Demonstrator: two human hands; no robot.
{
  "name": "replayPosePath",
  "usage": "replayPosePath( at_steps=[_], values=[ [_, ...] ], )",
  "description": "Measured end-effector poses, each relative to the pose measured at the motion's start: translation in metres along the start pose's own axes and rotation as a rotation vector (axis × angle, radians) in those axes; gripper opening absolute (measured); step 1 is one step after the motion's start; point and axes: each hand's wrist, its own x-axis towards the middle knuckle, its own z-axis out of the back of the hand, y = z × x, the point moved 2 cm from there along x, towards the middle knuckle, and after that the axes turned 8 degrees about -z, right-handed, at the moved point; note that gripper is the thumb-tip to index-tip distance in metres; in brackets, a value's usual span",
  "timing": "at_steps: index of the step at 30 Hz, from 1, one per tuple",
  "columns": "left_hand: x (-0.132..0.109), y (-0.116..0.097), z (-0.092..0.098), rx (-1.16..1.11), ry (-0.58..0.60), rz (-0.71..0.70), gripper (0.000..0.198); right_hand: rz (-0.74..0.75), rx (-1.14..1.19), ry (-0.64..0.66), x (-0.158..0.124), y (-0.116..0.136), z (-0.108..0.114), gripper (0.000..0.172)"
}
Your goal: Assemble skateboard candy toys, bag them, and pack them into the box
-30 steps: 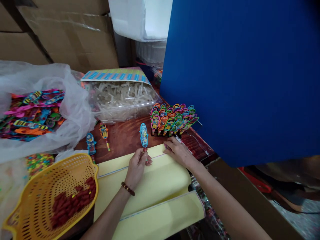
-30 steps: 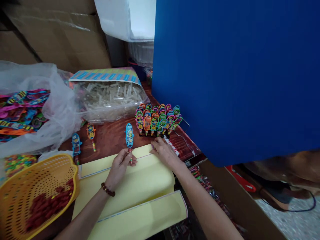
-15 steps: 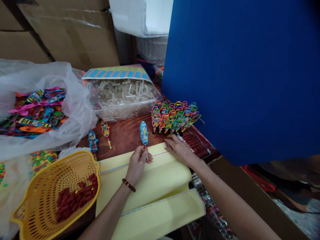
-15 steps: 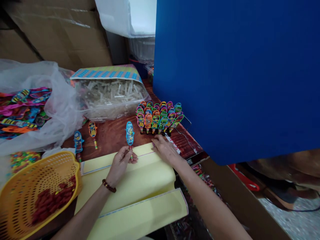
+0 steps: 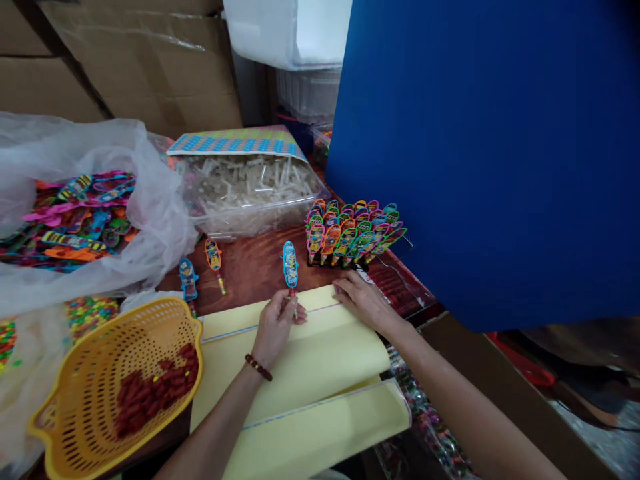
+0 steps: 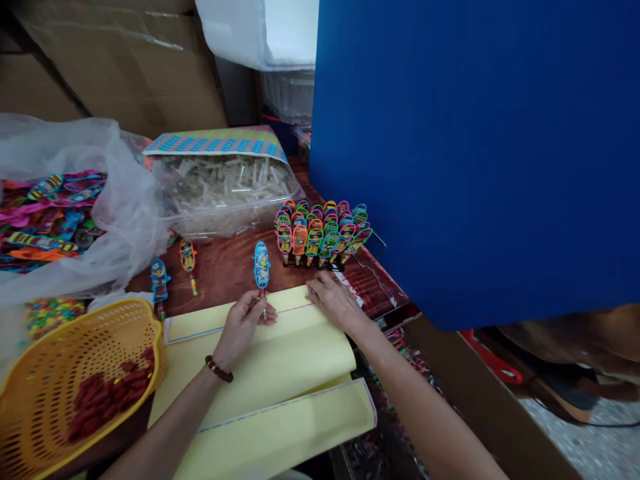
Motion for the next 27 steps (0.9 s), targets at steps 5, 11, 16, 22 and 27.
replayPosePath(
  at_steps=[5,11,16,22,27],
  values=[
    [0.000,-0.001,0.000,-0.011,-0.014,0.011,0.036,0.060,0.041,-0.077,-0.006,-0.007,-0.008,0.030],
    [-0.002,-0.004,0.000,-0.028,-0.030,0.016,0.038,0.111,0.242,-0.121,-0.013,-0.013,-0.002,0.028],
    [-0.001,-0.010,0.001,-0.071,-0.021,0.086,0.042,-0.150,0.784,-0.204,-0.018,-0.031,0.008,0.018],
    [0.001,-0.020,0.012,-0.169,0.003,0.051,0.039,-0.387,1.124,-0.357,-0.025,-0.030,0.030,0.020],
    [-0.019,-0.039,0.026,0.013,0.043,0.003,0.033,0.003,0.758,-0.065,-0.011,0.036,0.069,0.014]
  ],
)
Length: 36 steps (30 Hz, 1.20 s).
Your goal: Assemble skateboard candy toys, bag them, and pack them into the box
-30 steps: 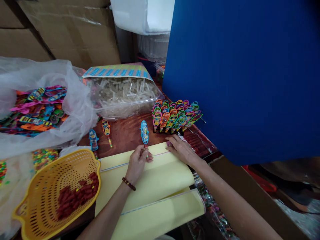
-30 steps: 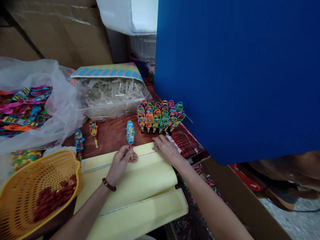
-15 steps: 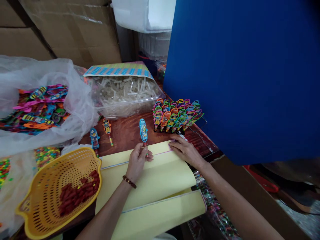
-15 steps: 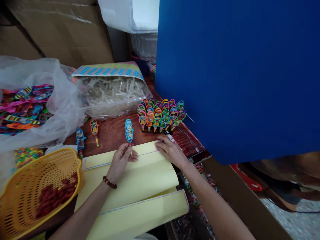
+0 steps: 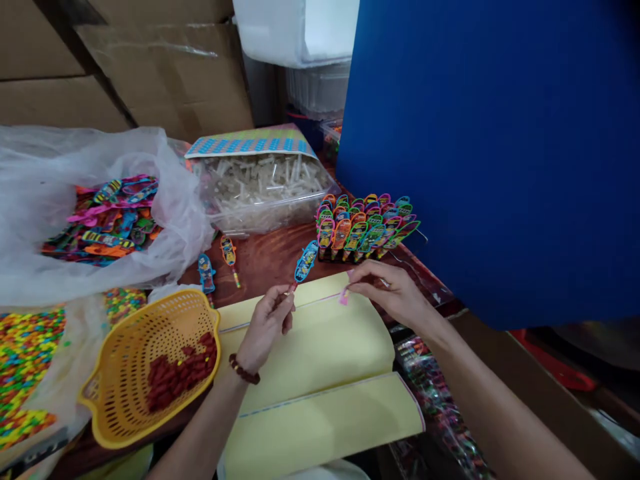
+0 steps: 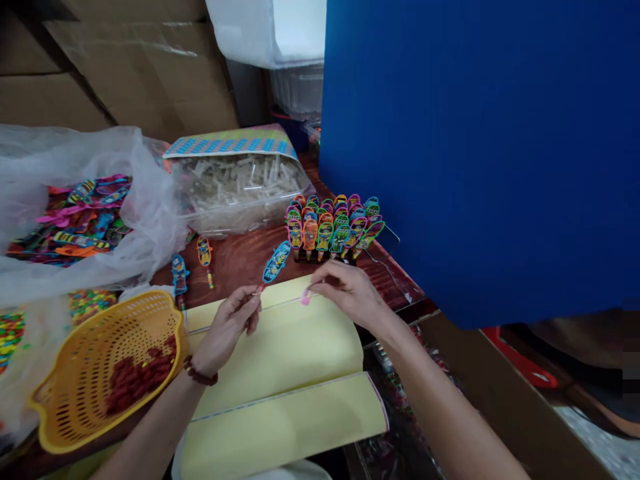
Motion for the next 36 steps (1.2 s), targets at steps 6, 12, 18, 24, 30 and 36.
replayPosePath(
  at_steps=[6,12,18,24,30,36],
  values=[
    [-0.024,-0.023,0.008,0.101,0.054,0.108,0.040,0.426,-0.345,0.372,0.036,0.052,-0.038,0.011],
    [-0.030,-0.025,0.010,0.107,0.122,0.129,0.034,0.421,-0.376,0.527,0.050,0.054,-0.066,0.007],
    [-0.029,-0.022,0.011,0.111,0.118,0.128,0.034,0.427,-0.372,0.546,0.050,0.052,-0.071,0.006],
    [-0.030,-0.021,0.012,0.107,0.126,0.130,0.033,0.437,-0.378,0.560,0.050,0.050,-0.074,0.008],
    [-0.031,-0.022,0.011,0.167,0.160,0.095,0.030,0.422,-0.370,0.582,0.050,0.048,-0.075,0.007],
    [-0.037,-0.020,0.015,0.326,0.124,-0.135,0.025,0.320,-0.234,0.674,0.053,0.039,-0.077,0.006]
  ],
)
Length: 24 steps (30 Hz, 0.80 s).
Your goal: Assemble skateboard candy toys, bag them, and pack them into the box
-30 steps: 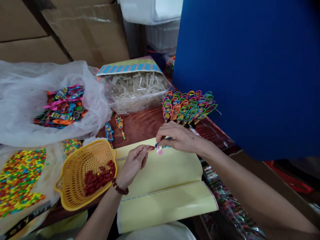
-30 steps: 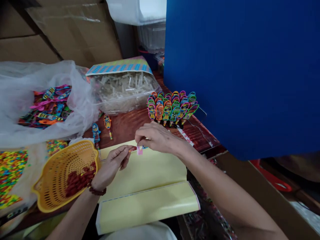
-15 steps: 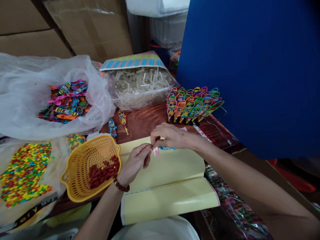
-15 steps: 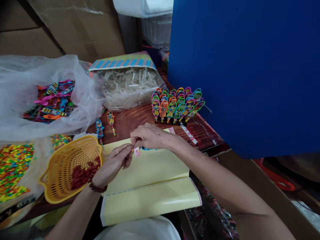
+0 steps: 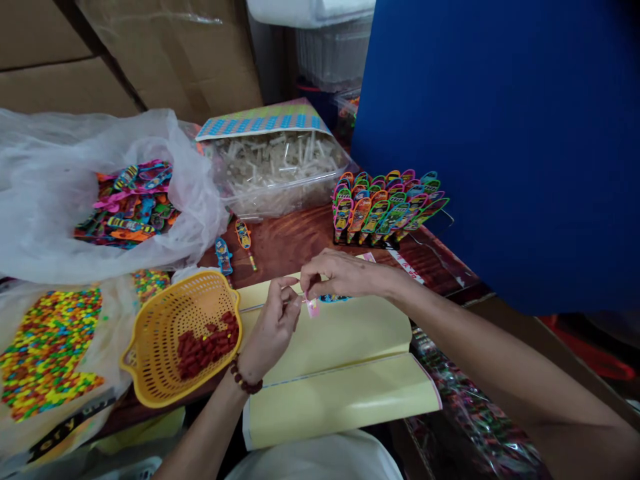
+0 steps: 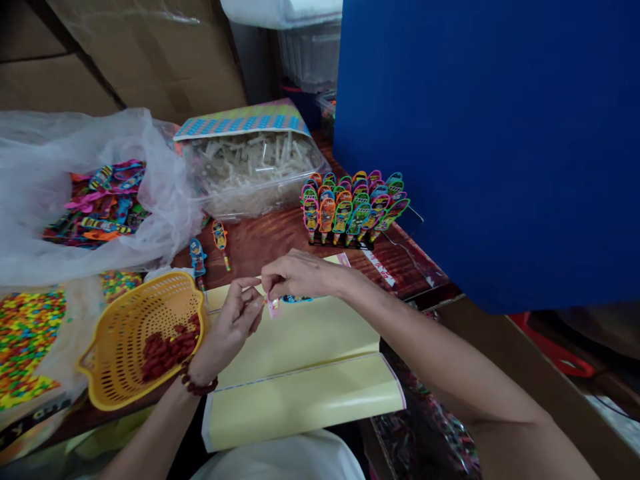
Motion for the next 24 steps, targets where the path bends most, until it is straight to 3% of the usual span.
replayPosePath(
  at_steps=[8,11,13,15,17,18,22,24],
  values=[
    [-0.006,-0.005,-0.002,0.197,-0.041,-0.059,0.012,-0.127,0.284,0.175,0.007,-0.004,-0.001,0.005],
    [-0.008,-0.006,-0.002,0.211,-0.041,-0.104,0.008,-0.153,0.395,0.278,0.011,-0.008,-0.004,0.016],
    [-0.009,-0.006,-0.001,0.236,-0.017,-0.133,0.009,-0.146,0.437,0.329,0.013,-0.010,-0.006,0.022],
    [-0.010,-0.006,-0.001,0.253,0.006,-0.165,0.016,-0.147,0.385,0.328,0.016,-0.012,-0.005,0.015],
    [-0.010,-0.007,0.000,0.259,-0.002,-0.194,0.024,-0.170,0.245,0.214,0.016,-0.012,0.004,0.006],
    [-0.010,-0.007,0.001,0.251,-0.024,-0.197,0.025,-0.177,0.164,0.093,0.015,-0.009,0.011,0.006],
    [-0.006,0.001,0.003,0.007,-0.245,-0.080,0.025,-0.100,-0.051,-0.614,-0.010,0.016,0.035,0.010],
    [-0.003,0.007,0.002,-0.275,-0.361,-0.004,0.026,-0.098,-0.003,-0.814,-0.025,0.028,0.025,0.013]
  ],
)
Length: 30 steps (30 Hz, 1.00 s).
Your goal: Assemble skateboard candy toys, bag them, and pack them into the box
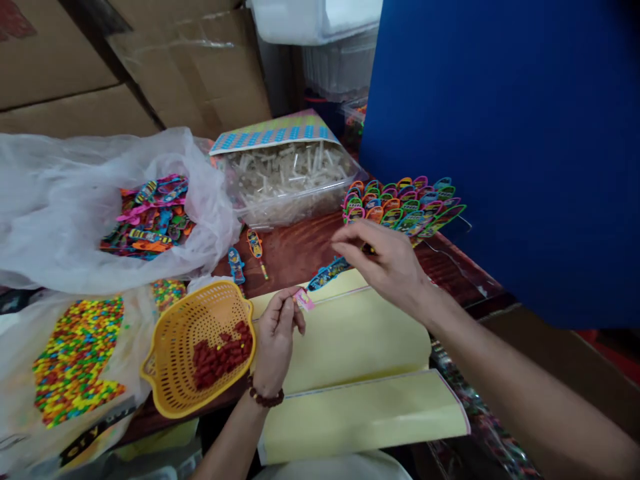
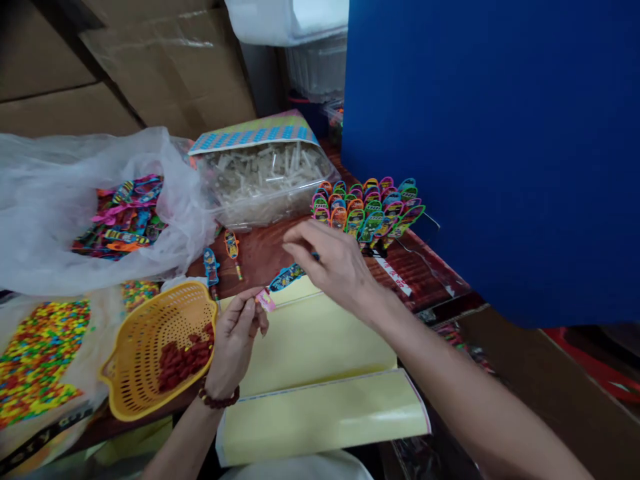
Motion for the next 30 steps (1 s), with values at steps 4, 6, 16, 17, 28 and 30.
replayPosePath(
  at_steps=[4,6,16,17,28,30],
  values=[
    [0.005,0.007,-0.008,-0.397,-0.146,0.136,0.026,-0.386,0.217,0.039,-0.049,-0.002,-0.039,0.015],
    [0.004,0.005,-0.013,-0.464,-0.183,0.160,0.027,-0.561,0.378,0.045,-0.066,-0.006,-0.066,0.021],
    [-0.002,-0.010,-0.024,-0.646,-0.126,0.263,0.025,-0.689,0.893,-0.017,-0.060,-0.013,-0.089,0.024],
    [-0.003,-0.010,-0.024,-0.659,-0.107,0.288,0.024,-0.684,0.906,0.002,-0.059,-0.016,-0.087,0.024],
    [0.003,-0.015,-0.016,-0.728,0.189,0.432,0.034,-0.560,0.902,0.046,-0.052,-0.026,-0.075,0.018],
    [0.003,-0.016,-0.015,-0.742,0.230,0.467,0.035,-0.544,0.916,0.055,-0.052,-0.026,-0.074,0.019]
  ],
)
